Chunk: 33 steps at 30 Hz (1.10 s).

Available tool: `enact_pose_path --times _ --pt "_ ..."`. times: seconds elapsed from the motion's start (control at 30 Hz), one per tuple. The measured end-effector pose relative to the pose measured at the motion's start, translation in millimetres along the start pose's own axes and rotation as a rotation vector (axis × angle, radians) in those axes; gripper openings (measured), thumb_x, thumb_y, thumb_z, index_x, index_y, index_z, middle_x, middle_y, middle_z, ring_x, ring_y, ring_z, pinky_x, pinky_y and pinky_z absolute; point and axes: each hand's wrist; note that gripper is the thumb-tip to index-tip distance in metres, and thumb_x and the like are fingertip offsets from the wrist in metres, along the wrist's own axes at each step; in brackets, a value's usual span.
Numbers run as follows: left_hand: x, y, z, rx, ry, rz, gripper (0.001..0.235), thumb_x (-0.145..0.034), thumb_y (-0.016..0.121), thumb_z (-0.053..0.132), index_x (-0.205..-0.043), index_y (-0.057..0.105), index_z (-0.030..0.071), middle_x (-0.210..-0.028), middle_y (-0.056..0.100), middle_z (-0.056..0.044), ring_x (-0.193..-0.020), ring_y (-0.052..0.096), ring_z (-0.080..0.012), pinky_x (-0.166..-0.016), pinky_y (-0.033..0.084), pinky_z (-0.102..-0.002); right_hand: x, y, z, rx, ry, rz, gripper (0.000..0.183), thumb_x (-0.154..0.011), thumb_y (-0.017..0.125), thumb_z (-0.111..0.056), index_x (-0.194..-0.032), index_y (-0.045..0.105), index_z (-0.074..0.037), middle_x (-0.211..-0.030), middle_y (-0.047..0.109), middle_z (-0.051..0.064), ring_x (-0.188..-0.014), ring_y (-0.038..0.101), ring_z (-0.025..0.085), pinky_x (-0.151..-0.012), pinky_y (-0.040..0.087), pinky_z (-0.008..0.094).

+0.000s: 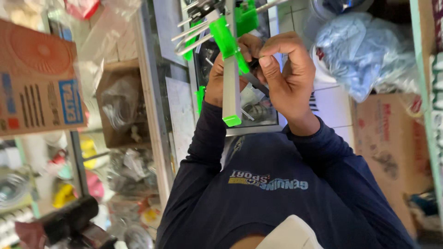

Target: The person assembles a digital TV antenna by fitting the green plastic elements onto the metal frame and securing the components by hand.

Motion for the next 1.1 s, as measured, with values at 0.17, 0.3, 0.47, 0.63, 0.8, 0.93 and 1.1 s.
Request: enact_pose_path --times 0.17,0.3,0.47,0.63,0.8,0.93,1.1 --pt "-17 -1 -16 0.102 0.068 -0.13 0.032 -0.094 0.075 0.023 -0.116 0.059 0.006 -0.118 0.049 -0.009 -0.074 0.06 -0.018 -0.065 0.05 -0.031 14 -2 -4 -0.025 -0.048 0.058 0.004 -0.119 0.057 -0.002 -0.121 0.053 -0.001 -0.113 0.055 0.007 -0.078 0.067 0.013 -0.071 0.054 0.024" --pt "-12 0 -17 0.057 0.028 -0.071 0.038 -0.093 0.078 0.025 -0.118 0.056 0.007 -0.121 0.047 -0.01 -0.076 0.057 -0.0178 -0.066 0.049 -0.03 15 4 -4 0.08 -0.131 0.126 0.006 -0.116 0.059 0.002 -0.122 0.056 0.001 -0.115 0.059 0.011 -0.075 0.067 0.014 -0.071 0.055 0.025" --pt "-13 -1 -15 0.076 0.005 -0.047 0.041 -0.092 0.081 0.025 -0.116 0.053 0.007 -0.117 0.047 -0.008 -0.086 0.057 -0.0143 -0.062 0.047 -0.023 13 11 -3 0.091 -0.153 0.163 0.007 -0.113 0.062 0.004 -0.119 0.058 0.003 -0.119 0.064 0.014 -0.076 0.067 0.014 -0.069 0.056 0.024" --pt "-12 -2 -14 0.096 -0.006 -0.032 0.042 -0.091 0.083 0.025 -0.115 0.053 0.008 -0.113 0.048 -0.007 -0.096 0.056 -0.012 -0.066 0.046 -0.022 14 16 2 0.006 -0.07 0.162 0.007 -0.114 0.061 0.001 -0.119 0.057 0.002 -0.118 0.062 0.01 -0.078 0.066 0.011 -0.07 0.056 0.023" --pt "-7 3 -16 0.179 -0.076 0.134 0.04 -0.097 0.078 0.026 -0.12 0.053 0.006 -0.112 0.052 -0.007 -0.094 0.057 -0.0133 -0.065 0.046 -0.025 7 12 10 0.145 -0.108 0.156 0.008 -0.11 0.066 -0.002 -0.112 0.059 0.002 -0.111 0.056 0.009 -0.081 0.057 0.014 -0.077 0.047 0.027" --pt "-5 5 -20 -0.082 -0.02 0.141 0.035 -0.095 0.076 0.012 -0.123 0.055 0.007 -0.12 0.056 -0.007 -0.084 0.057 -0.0127 -0.064 0.045 -0.026 6 5 12 -0.132 0.108 0.109 0.007 -0.112 0.066 -0.004 -0.112 0.06 -0.001 -0.101 0.058 0.004 -0.066 0.058 0.007 -0.065 0.049 0.02" --pt "-7 1 -21 -0.089 -0.03 0.04 0.026 -0.096 0.071 0.001 -0.12 0.062 -0.002 -0.111 0.057 -0.009 -0.072 0.056 -0.0112 -0.063 0.043 -0.025 2 -1 10 -0.048 0.133 0.065 0.007 -0.111 0.066 -0.005 -0.108 0.061 -0.001 -0.101 0.052 0.002 -0.067 0.06 0.008 -0.062 0.05 0.021"
Point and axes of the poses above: each hand's wrist, its own x-axis away from the middle knuckle, its own y-axis out of the palm, z = x × y
